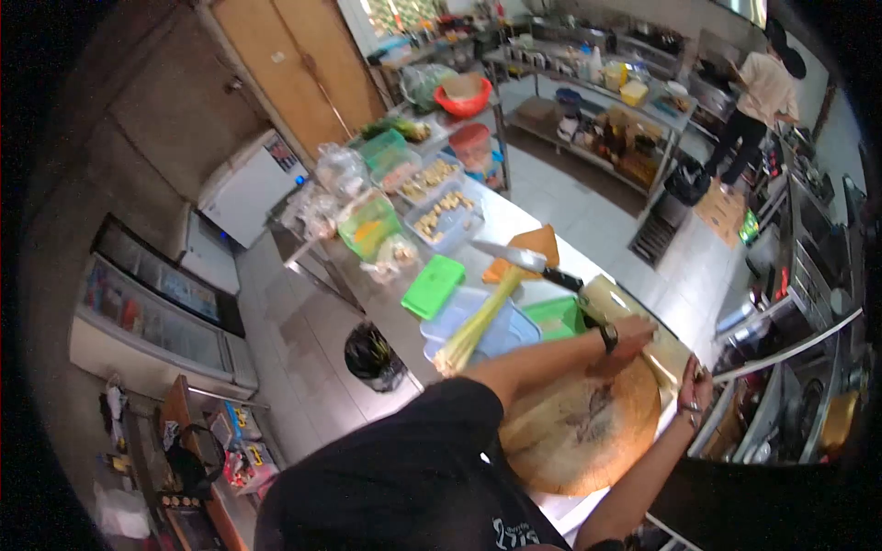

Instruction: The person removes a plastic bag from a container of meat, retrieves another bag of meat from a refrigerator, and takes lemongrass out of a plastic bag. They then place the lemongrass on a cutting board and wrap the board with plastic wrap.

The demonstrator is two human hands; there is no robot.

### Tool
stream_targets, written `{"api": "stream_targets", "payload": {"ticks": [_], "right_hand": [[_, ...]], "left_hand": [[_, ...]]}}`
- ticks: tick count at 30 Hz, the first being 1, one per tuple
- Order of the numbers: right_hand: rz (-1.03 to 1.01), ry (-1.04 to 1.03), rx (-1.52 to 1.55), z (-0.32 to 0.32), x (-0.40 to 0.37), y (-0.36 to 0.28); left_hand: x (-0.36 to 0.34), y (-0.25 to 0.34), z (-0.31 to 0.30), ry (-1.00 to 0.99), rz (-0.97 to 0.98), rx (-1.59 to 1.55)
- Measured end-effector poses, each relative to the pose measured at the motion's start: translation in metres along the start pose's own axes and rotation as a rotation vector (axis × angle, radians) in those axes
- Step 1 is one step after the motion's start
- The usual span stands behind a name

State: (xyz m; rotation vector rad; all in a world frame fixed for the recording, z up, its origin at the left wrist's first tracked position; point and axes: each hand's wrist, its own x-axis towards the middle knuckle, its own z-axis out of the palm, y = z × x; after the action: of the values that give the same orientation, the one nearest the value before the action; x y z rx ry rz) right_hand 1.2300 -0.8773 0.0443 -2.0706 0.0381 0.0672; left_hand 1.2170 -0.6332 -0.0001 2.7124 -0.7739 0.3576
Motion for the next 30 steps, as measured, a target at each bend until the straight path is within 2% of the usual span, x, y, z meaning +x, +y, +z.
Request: {"api": "stream_targets", "payload": {"ticks": [1,2,3,4,6,8,10,12,15,16,18,19,21,22,23,24,25,26,27,28,29,30], "right_hand": [[-0.047,0.001,0.256,0.008,0.028,0.054],[-0.03,0.037,0.047,0.004,0.009,0.02],[-0.042,0.008,0.138,0.004,0.011,0.024],[-0.062,0.034,0.378,0.008,0.026,0.057],[0.018,-0.019,0.581,0.007,0.038,0.077],[0.024,-0.012,0.615,0.01,0.043,0.088],[0.036,0.001,0.64,0.009,0.044,0.091],[0.404,0.067,1.54,0.012,0.049,0.082],[0.439,0.104,1.585,0.01,0.043,0.068],[0.437,0.105,1.582,0.01,0.044,0.07],[0.161,0.035,1.013,0.014,0.042,0.076],[0.159,0.036,1.012,0.016,0.048,0.084],[0.364,0.073,1.706,0.011,0.065,0.111],[0.229,0.119,1.043,0.008,0.023,0.043],[0.261,0.078,1.195,0.007,0.027,0.047],[0.288,0.051,1.342,0.007,0.029,0.06],[0.243,0.05,1.308,0.005,0.028,0.066],[0.199,0.056,1.272,0.006,0.025,0.068],[0.302,0.149,1.439,0.007,0.025,0.061],[0.074,0.113,0.661,0.011,0.015,0.053],[0.078,0.057,0.739,0.014,0.015,0.058],[0.126,0.056,0.691,0.012,0.017,0.061]], "left_hand": [[-0.001,0.002,-0.007,-0.001,-0.004,0.062],[-0.007,0.004,-0.009,0.033,-0.002,0.06],[-0.009,0.005,-0.019,-0.049,0.118,0.193],[-0.013,-0.004,-0.017,-0.054,0.118,0.218],[-0.014,-0.024,-0.003,0.09,0.209,0.267],[-0.017,-0.036,-0.01,0.068,0.194,0.286],[-0.025,-0.039,-0.017,0.1,0.098,0.234],[-0.031,-0.034,-0.024,0.122,0.143,0.274],[-0.033,-0.035,-0.015,0.121,0.155,0.297],[-0.029,-0.031,-0.01,0.143,0.082,0.207],[-0.026,-0.032,-0.005,0.166,0.01,0.117],[-0.023,-0.029,-0.009,0.148,-0.001,0.081],[-0.026,-0.028,-0.01,0.131,-0.006,0.033],[-0.031,-0.033,-0.01,0.072,-0.006,0.043],[-0.033,-0.032,-0.012,0.015,0.005,0.04],[-0.03,-0.002,-0.078,-0.256,-0.552,-0.49],[-0.044,0.008,-0.11,-0.286,-0.026,0.08],[-0.036,0.014,-0.143,-0.506,-0.025,0.074],[-0.041,-0.013,-0.081,-0.191,0.014,0.079],[-0.047,-0.016,-0.074,-0.072,0.061,0.193],[-0.051,-0.032,-0.046,0.026,0.103,0.195],[-0.053,-0.045,-0.02,0.124,0.139,0.195]]}}
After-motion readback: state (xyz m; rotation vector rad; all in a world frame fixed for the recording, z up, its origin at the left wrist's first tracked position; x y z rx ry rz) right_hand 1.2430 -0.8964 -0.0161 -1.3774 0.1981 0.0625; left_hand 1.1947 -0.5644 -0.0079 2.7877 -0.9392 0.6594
